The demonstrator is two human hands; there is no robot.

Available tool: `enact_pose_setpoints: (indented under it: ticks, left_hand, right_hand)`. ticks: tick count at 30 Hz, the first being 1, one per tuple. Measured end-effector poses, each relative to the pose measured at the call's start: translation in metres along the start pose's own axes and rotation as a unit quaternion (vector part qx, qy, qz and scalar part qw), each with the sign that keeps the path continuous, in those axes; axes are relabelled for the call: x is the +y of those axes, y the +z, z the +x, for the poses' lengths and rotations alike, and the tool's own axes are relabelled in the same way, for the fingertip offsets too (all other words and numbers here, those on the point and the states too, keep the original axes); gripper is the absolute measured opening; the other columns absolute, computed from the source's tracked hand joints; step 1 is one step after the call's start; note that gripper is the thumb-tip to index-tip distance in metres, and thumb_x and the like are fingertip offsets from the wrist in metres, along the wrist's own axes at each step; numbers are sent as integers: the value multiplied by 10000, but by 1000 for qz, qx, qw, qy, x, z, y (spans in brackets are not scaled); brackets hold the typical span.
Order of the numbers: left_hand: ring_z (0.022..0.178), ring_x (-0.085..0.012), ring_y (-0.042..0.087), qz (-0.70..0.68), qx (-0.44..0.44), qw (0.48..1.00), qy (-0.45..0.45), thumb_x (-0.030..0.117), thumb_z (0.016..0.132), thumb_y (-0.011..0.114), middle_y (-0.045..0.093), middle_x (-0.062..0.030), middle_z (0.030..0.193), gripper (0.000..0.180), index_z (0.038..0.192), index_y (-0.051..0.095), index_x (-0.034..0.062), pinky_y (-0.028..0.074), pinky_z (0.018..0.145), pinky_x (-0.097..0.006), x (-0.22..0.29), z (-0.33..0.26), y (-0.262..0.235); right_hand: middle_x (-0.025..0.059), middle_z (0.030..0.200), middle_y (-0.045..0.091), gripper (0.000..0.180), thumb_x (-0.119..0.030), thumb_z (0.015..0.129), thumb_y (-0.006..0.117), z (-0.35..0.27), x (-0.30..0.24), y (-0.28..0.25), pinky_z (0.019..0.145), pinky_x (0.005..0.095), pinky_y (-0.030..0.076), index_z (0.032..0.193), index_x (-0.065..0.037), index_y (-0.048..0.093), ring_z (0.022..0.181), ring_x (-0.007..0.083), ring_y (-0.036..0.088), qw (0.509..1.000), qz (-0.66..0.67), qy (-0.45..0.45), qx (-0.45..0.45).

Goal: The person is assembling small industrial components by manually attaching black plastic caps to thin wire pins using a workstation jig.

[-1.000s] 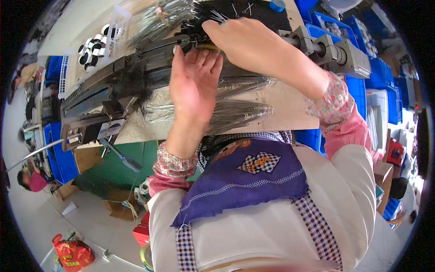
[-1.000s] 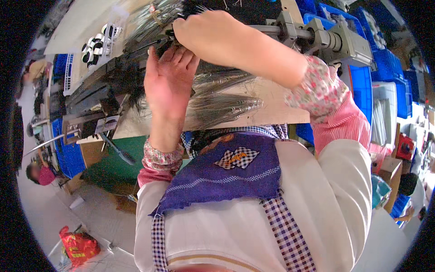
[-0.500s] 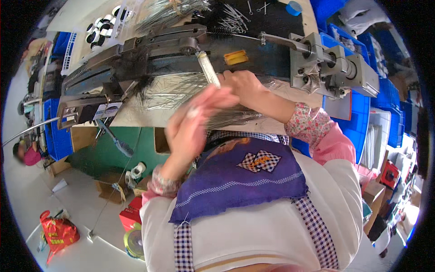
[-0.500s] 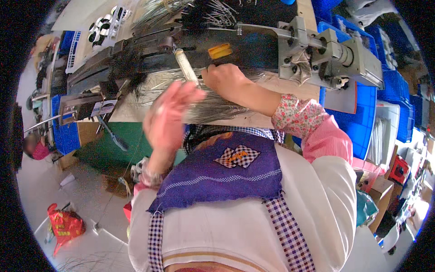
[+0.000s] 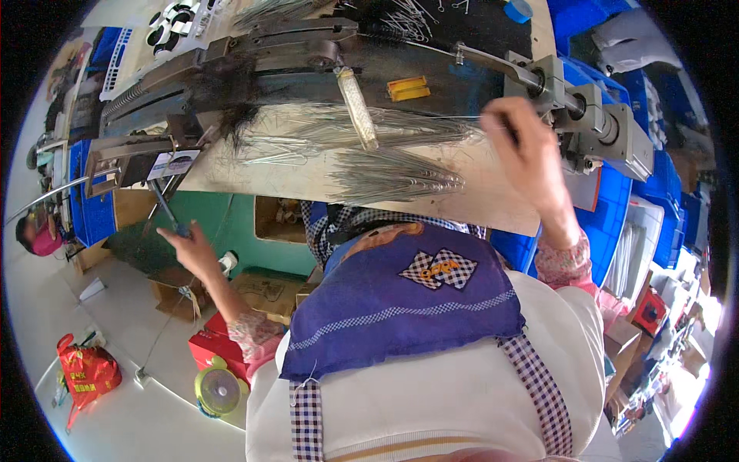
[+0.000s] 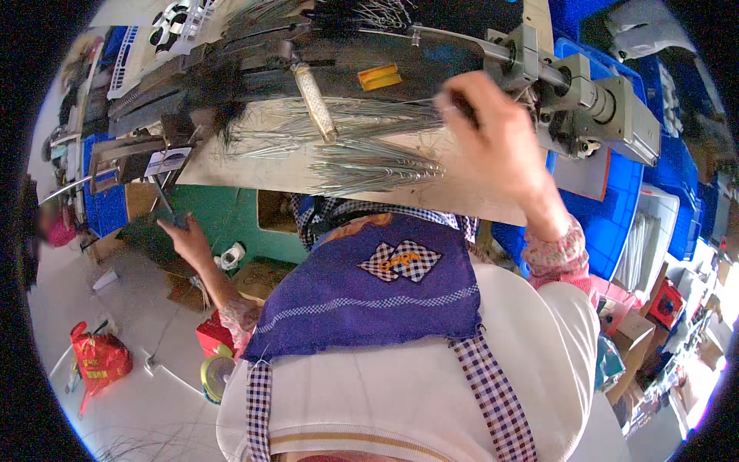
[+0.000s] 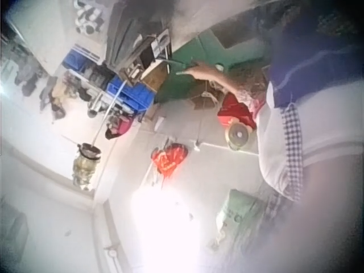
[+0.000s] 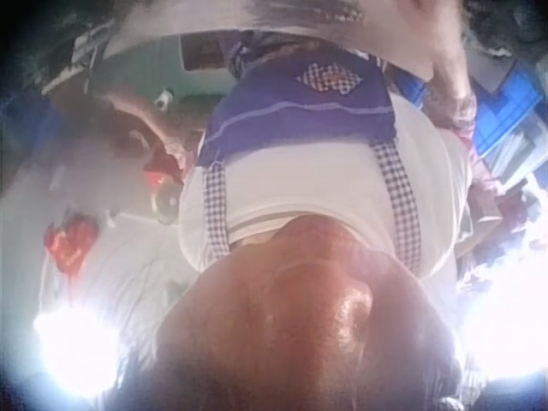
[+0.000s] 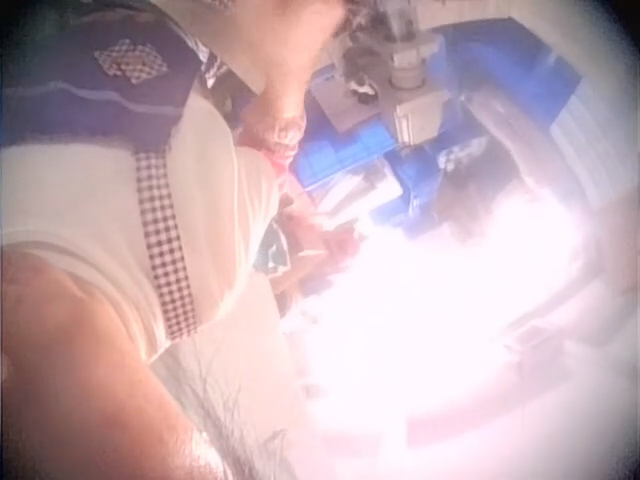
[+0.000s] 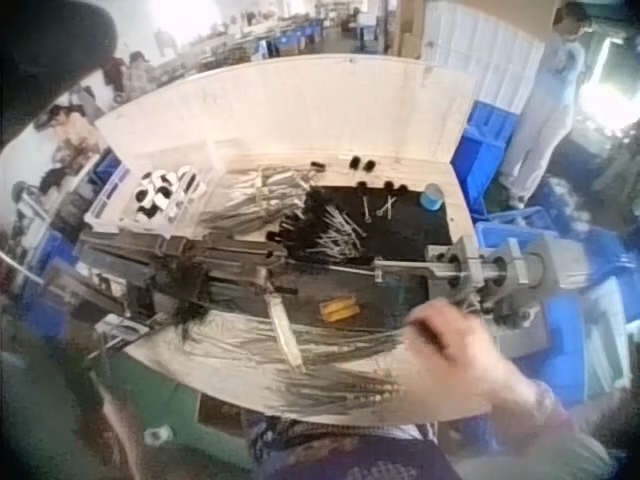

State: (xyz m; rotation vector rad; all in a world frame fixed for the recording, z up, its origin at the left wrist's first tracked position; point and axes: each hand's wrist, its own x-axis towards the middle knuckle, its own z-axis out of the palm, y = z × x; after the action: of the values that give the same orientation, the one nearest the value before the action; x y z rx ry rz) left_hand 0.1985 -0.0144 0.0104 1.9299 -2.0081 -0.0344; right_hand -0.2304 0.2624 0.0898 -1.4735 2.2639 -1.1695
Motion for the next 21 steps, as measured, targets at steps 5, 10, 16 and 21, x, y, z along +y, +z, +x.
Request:
enact_pose_setpoints:
  ticks: [5,10,16,21]
  left_hand:
    - [1273,-351,430,-468,-105,813,329,192,876,622,394,-264,1405,687,1411,277,-66,353,1023,-416,168,-50,-46]
    - [955,-231,582,-553,-354,612,441,254,945,536,597,-148,1062,442,1265,472,-45,454,875,-372,271,-99,-74]
    - [721,-105,491,-510,-342,734,291,275,1027,349,510,-44,868,294,1001,496,22,435,686,-252,225,-65,-24]
    - [773,-139,535,-572,-491,641,143,279,999,441,543,-54,871,240,1030,528,58,496,669,-287,257,-107,-16]
  right_hand:
    - [-6,769,537,86,-86,923,577,-8,-31,-55,595,224,413,966,-14,596,667,53,464,989,56,46,126]
    - [-5,771,554,98,-53,916,561,30,-87,-33,578,194,381,993,-5,597,641,52,470,995,31,-97,6]
    - [55,824,641,174,-90,912,569,54,-10,-39,636,286,480,1069,-37,623,683,162,585,984,-103,-120,77]
    - [97,863,570,146,-75,771,599,75,-7,-13,670,386,521,913,-52,626,784,311,604,941,-208,-266,30]
